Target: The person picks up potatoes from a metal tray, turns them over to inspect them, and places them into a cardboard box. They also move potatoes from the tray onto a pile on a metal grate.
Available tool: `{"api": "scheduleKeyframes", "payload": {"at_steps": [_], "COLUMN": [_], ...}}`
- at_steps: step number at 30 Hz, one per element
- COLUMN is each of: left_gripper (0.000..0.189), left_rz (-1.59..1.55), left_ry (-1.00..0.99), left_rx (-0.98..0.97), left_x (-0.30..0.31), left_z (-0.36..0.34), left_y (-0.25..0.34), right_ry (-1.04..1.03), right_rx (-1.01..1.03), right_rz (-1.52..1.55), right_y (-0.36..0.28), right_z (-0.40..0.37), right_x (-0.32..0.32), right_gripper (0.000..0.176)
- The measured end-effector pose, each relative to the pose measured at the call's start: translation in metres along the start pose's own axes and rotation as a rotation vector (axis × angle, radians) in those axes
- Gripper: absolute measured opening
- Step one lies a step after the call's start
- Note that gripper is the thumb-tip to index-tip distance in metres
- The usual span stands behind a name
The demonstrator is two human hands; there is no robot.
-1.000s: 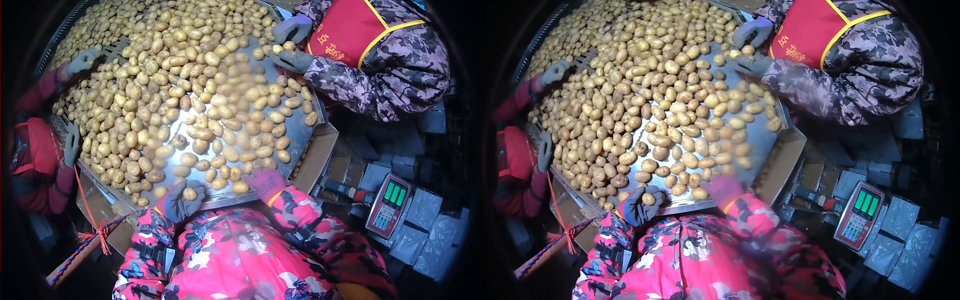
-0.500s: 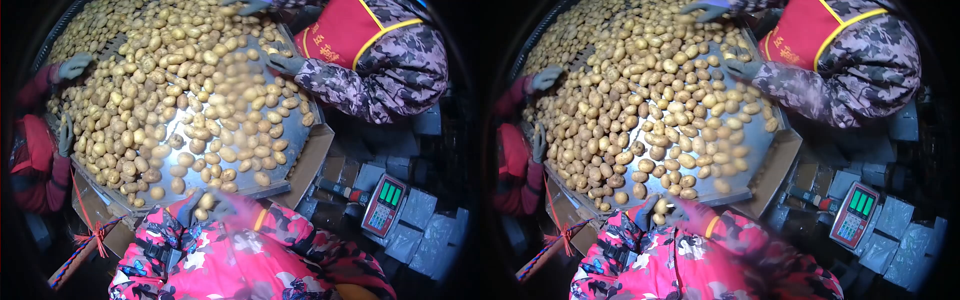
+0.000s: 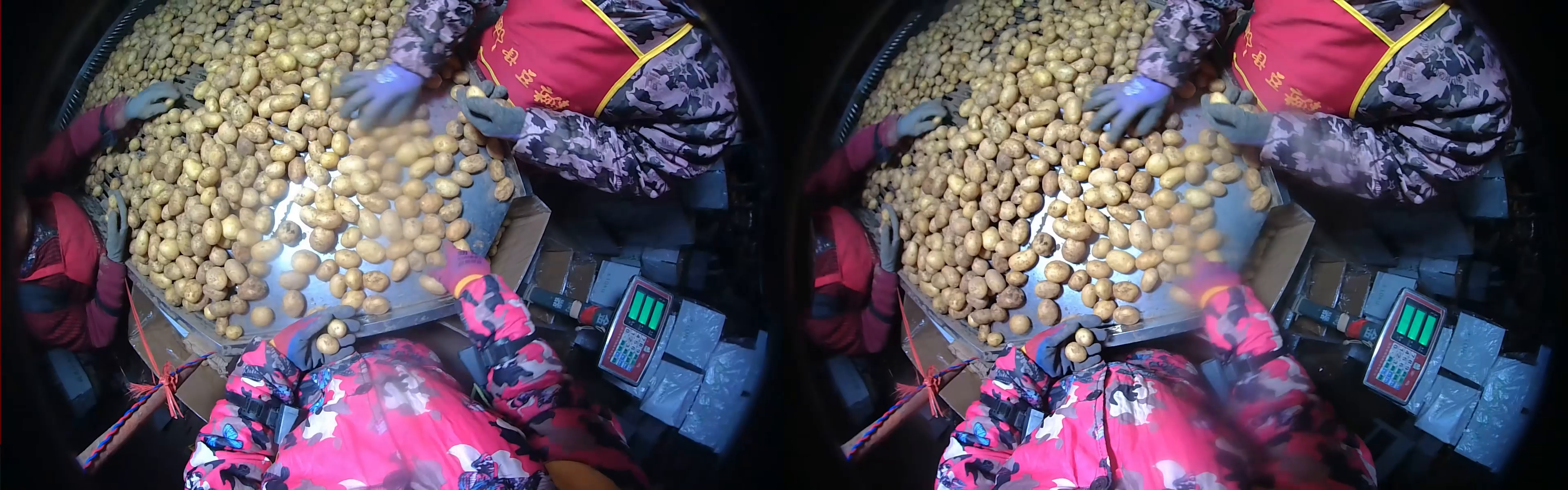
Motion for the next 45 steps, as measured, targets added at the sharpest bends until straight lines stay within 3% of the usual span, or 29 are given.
{"api": "scheduleKeyframes", "payload": {"at_steps": [1, 4, 5, 8, 10, 13, 15, 16, 18, 21, 24, 25, 27, 29, 30, 32, 34, 35, 40, 41, 43, 45], "left_gripper": [0.050, 0.053, 0.055, 0.057, 0.059, 0.066, 0.070, 0.071, 0.071, 0.069, 0.065, 0.059, 0.051, 0.044, 0.042, 0.045, 0.037, 0.030, 0.025, 0.025, 0.029, 0.038], "left_rz": [0.026, -0.065, -0.089, -0.098, -0.103, -0.169, -0.221, -0.265, -0.278, -0.326, -0.036, -0.189, -0.081, -0.369, -0.385, -0.299, -0.645, -0.850, -1.235, -1.240, -0.583, -0.339], "left_ry": [0.000, -0.017, -0.058, -0.051, -0.062, -0.133, -0.170, -0.193, -0.196, -0.075, -0.218, -0.102, -0.058, 0.290, 0.452, 0.491, 0.723, 0.944, 1.249, 1.256, 0.979, 0.665], "left_rx": [-0.019, -0.028, -0.046, -0.064, -0.074, -0.103, -0.122, -0.116, -0.150, -0.228, -0.416, -0.396, -0.556, -0.507, -0.580, -0.706, -0.674, -0.565, -0.675, -0.701, -0.762, -0.662], "left_x": [-0.001, -0.004, 0.005, 0.001, -0.006, -0.013, -0.015, -0.018, -0.011, -0.011, 0.046, 0.054, 0.086, 0.134, 0.166, 0.235, 0.317, 0.314, 0.332, 0.328, 0.378, 0.375], "left_z": [-0.002, -0.002, 0.003, 0.008, 0.006, 0.002, -0.006, -0.012, -0.021, -0.047, -0.063, -0.081, -0.122, -0.162, -0.177, -0.201, -0.217, -0.230, -0.240, -0.236, -0.211, -0.200], "left_y": [-0.001, -0.002, -0.008, -0.012, -0.013, -0.017, -0.022, -0.024, -0.036, -0.054, -0.081, -0.095, -0.112, -0.140, -0.161, -0.207, -0.269, -0.274, -0.299, -0.294, -0.314, -0.308], "right_ry": [-0.147, -0.532, -0.708, -0.803, -0.852, -0.830, -0.714, -0.584, -0.476, -0.354, -0.315, -0.290, -0.142, -0.048, 0.066, 0.196, 0.233, 0.227, 0.225, 0.236, 0.258, 0.152], "right_rx": [0.018, 0.006, 0.128, 0.158, 0.118, 0.215, 0.225, 0.357, 0.350, 0.308, 0.314, 0.271, 0.266, 0.398, 0.450, 0.617, 0.857, 0.812, 0.729, 0.740, 0.755, 0.622], "right_rz": [0.164, 1.158, 1.404, 1.675, 1.704, 1.373, 1.349, 1.063, 0.895, 0.966, 1.261, 1.374, 1.183, 1.117, 0.798, 0.293, -0.096, -0.094, -0.109, -0.109, -0.104, -0.079], "right_y": [0.002, 0.042, 0.030, -0.003, -0.010, -0.010, -0.039, -0.055, -0.062, -0.077, -0.092, -0.094, -0.073, -0.013, 0.010, 0.012, -0.008, -0.012, -0.016, -0.015, -0.015, -0.023], "right_z": [0.000, 0.002, -0.010, -0.036, -0.040, -0.029, -0.029, -0.024, -0.016, -0.003, -0.006, -0.014, -0.011, -0.007, -0.013, -0.033, -0.057, -0.057, -0.056, -0.055, -0.055, -0.053], "right_x": [0.011, -0.024, -0.018, 0.008, 0.011, 0.003, 0.014, 0.013, 0.005, -0.002, -0.002, -0.003, -0.010, -0.056, -0.074, -0.083, -0.075, -0.075, -0.075, -0.075, -0.076, -0.075], "right_gripper": [0.059, 0.061, 0.060, 0.059, 0.071, 0.077, 0.086, 0.082, 0.071, 0.061, 0.067, 0.069, 0.071, 0.068, 0.065, 0.058, 0.051, 0.050, 0.049, 0.049, 0.048, 0.052]}}
Point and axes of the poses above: each hand's wrist, its own z-axis towards the middle knuckle, its own x-axis out of the back of the hand, y = z × x, the point moved 3 cm from there along z, towards the middle knuckle, and after that the axes turned 4 degrees about y, right-handed, at the moved point
